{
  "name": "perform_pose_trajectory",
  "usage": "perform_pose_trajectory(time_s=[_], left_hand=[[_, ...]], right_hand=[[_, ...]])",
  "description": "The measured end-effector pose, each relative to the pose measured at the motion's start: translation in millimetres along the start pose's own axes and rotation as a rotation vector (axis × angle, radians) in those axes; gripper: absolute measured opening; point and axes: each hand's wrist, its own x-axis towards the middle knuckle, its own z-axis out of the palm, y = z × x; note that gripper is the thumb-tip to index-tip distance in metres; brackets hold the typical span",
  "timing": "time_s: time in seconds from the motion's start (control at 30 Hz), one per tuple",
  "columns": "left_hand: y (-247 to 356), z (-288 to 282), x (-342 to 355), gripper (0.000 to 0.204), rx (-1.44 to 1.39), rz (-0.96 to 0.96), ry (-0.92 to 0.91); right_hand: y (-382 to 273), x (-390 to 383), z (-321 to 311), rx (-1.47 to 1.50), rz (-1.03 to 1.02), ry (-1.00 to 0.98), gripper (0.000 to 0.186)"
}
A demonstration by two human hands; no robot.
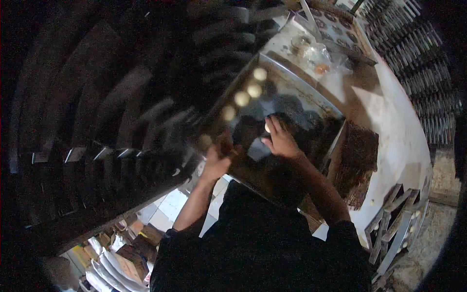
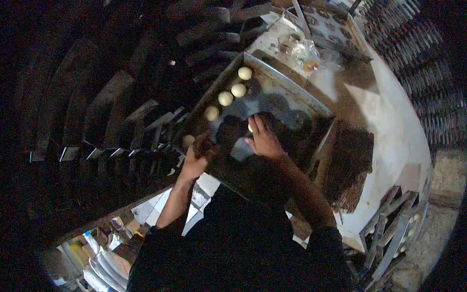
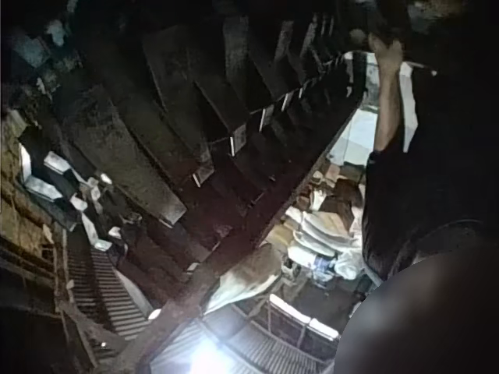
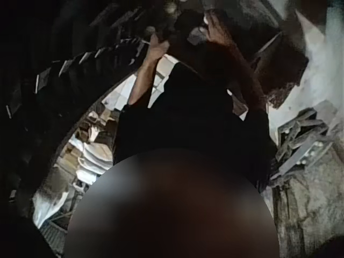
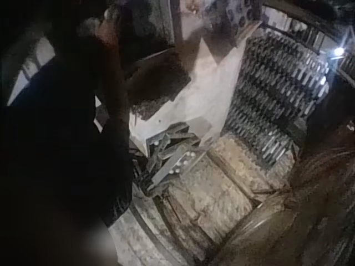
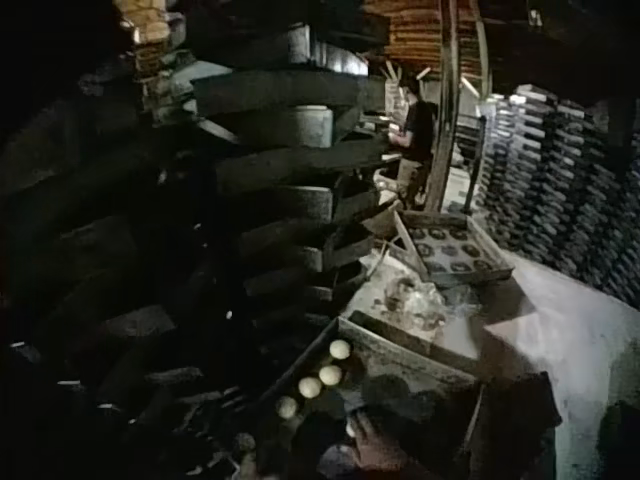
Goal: Filling small dough balls with chocolate paste and arranging them on a tray, then checking dough in a mixer.
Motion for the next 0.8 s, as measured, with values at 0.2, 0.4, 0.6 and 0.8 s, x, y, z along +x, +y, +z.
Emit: perform_pose_trajectory(time_s=[0.2,0.4,0.6,0.8], left_hand=[[-52.1,-25.7,69.2,0.039,-0.141,-0.314,0.166],[-90.2,-27.2,109.3,0.028,0.184,0.102,0.193],[74.0,155.7,17.0,0.016,0.222,0.415,0.089],[165.4,270.0,-70.1,0.083,0.319,0.575,-0.042]], right_hand=[[-39.8,0.0,-58.3,-0.393,-0.218,0.085,0.063],[-62.1,-70.7,-95.0,0.301,-0.085,0.090,0.044],[-2.6,-145.2,-140.3,0.656,0.149,0.269,0.035],[-9.4,-199.4,-206.8,1.157,0.161,0.439,0.043]])
